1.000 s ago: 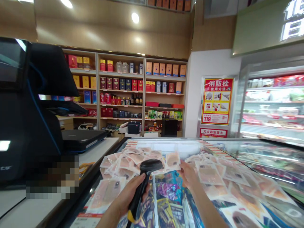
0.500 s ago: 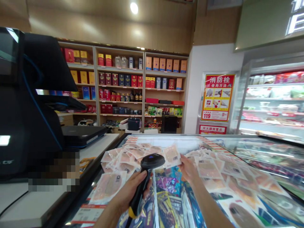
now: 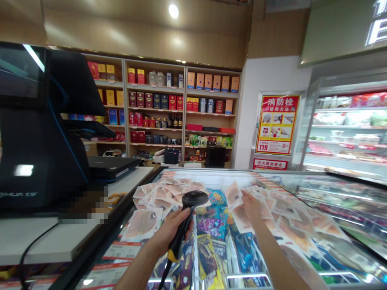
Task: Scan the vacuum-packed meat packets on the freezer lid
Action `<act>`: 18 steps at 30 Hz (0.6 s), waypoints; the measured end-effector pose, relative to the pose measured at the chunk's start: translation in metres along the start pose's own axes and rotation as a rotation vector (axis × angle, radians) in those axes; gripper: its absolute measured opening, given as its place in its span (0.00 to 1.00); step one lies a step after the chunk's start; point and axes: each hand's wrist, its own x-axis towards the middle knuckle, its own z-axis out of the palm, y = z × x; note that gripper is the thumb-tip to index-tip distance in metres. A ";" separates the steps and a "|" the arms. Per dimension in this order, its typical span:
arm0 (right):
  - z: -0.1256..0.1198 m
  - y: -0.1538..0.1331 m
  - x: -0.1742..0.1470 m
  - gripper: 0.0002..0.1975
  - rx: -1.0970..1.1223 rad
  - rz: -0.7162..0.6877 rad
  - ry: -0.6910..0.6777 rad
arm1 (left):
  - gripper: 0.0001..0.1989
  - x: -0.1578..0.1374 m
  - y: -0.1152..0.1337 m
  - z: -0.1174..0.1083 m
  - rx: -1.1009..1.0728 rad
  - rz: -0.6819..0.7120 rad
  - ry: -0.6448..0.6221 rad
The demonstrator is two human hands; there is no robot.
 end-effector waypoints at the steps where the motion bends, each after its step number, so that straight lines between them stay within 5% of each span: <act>1: -0.008 -0.001 -0.002 0.21 -0.081 -0.017 0.009 | 0.15 0.000 -0.002 0.002 0.007 -0.003 -0.002; 7: -0.044 -0.007 -0.018 0.24 -0.460 -0.011 0.085 | 0.14 -0.003 -0.011 0.017 0.036 -0.010 -0.015; 12: -0.064 -0.007 -0.029 0.21 -0.763 -0.152 0.178 | 0.14 -0.009 -0.012 0.019 0.045 -0.021 -0.013; 18: -0.071 -0.011 -0.038 0.17 -0.861 -0.257 0.264 | 0.14 -0.015 -0.005 0.008 0.055 -0.008 0.026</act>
